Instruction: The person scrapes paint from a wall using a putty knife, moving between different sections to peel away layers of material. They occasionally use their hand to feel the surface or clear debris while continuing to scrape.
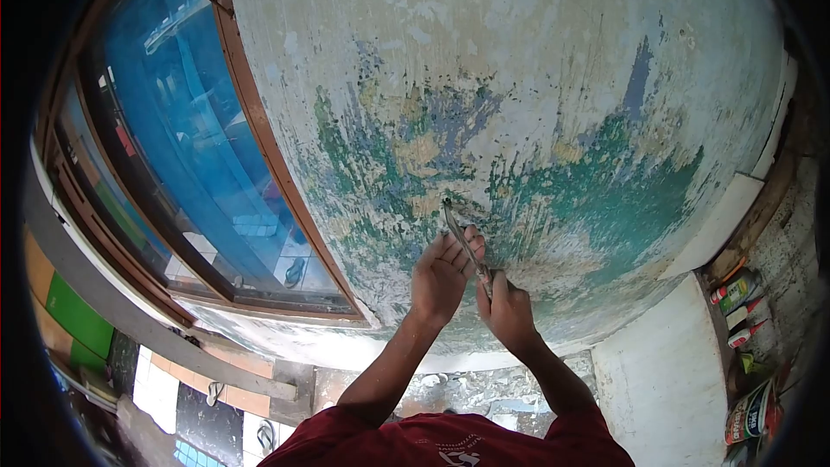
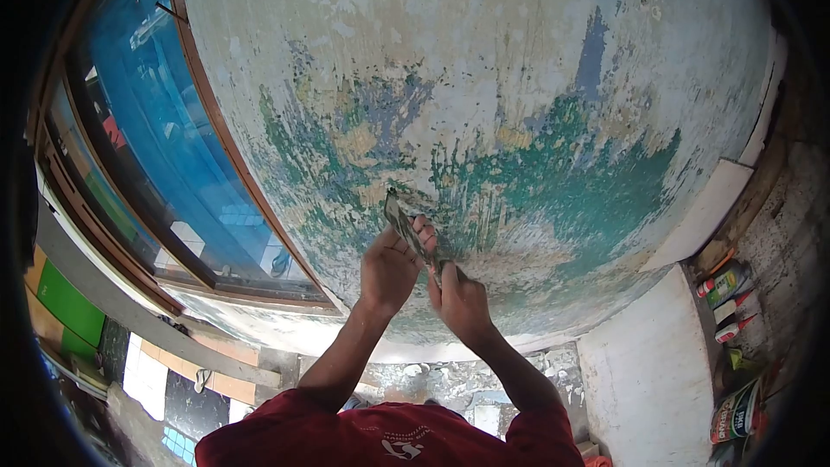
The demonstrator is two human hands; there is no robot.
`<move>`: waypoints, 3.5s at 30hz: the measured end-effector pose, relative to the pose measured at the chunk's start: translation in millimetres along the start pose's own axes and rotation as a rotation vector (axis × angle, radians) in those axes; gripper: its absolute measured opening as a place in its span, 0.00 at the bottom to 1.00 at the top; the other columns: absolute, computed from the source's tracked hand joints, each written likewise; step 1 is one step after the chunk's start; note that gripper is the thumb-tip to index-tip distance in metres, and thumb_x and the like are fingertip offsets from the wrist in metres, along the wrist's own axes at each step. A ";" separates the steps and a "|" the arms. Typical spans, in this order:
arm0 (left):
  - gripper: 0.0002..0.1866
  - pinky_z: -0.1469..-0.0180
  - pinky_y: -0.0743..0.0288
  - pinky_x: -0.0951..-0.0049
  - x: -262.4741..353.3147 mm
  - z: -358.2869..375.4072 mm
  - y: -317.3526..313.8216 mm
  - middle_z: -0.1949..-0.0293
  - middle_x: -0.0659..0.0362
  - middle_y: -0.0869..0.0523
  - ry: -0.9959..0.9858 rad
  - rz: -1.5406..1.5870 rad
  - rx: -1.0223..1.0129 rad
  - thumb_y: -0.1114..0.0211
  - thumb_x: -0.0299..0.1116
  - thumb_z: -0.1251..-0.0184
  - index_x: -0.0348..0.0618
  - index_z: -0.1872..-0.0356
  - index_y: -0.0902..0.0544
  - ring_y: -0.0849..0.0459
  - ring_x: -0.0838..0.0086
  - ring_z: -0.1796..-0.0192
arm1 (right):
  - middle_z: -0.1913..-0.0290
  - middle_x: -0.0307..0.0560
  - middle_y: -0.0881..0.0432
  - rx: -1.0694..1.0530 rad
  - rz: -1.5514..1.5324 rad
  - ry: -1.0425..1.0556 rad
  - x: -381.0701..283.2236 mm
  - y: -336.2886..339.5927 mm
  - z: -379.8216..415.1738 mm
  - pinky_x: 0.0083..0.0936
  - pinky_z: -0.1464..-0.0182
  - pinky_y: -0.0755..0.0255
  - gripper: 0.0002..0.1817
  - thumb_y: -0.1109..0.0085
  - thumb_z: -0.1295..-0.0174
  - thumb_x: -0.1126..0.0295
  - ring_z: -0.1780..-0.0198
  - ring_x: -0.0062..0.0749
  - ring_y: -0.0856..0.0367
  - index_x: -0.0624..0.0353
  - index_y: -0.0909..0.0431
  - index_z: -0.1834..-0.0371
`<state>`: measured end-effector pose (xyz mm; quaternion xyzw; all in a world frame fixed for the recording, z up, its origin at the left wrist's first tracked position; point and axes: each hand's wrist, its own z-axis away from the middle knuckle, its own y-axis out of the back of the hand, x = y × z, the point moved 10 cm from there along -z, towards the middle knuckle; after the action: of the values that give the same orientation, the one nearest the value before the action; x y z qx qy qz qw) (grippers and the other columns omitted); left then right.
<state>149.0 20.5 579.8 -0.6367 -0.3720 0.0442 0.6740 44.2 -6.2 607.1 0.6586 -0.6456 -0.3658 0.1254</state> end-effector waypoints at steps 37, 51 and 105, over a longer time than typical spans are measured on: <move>0.17 0.36 0.38 0.61 0.4 -3.9 0.1 0.47 0.51 0.27 -0.006 0.042 -0.043 0.53 0.34 0.34 0.34 0.48 0.32 0.29 0.61 0.43 | 0.79 0.55 0.25 0.051 -0.099 0.054 -4.2 6.6 3.4 0.34 0.80 0.31 0.08 0.45 0.41 0.72 0.78 0.50 0.23 0.64 0.33 0.67; 0.26 0.66 0.24 0.77 -10.9 -12.7 -40.5 0.70 0.56 0.17 -0.100 -0.243 -0.134 0.55 0.50 0.28 0.33 0.58 0.21 0.19 0.76 0.70 | 0.83 0.35 0.36 -0.089 -0.856 -0.499 23.9 -2.3 2.9 0.17 0.80 0.44 0.11 0.59 0.30 0.66 0.84 0.14 0.39 0.63 0.33 0.56; 0.21 0.78 0.37 0.83 3.5 4.9 -4.3 0.78 0.57 0.18 -0.196 -0.586 0.150 0.51 0.45 0.28 0.36 0.72 0.23 0.30 0.85 0.82 | 0.72 0.35 0.28 0.080 -1.070 -0.651 17.1 -62.4 41.9 0.12 0.78 0.41 0.17 0.65 0.28 0.66 0.77 0.11 0.33 0.63 0.35 0.42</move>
<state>147.0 25.6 584.8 -0.4437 -0.5983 -0.0634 0.6642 62.8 -1.0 532.4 0.7495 -0.2450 -0.5353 -0.3028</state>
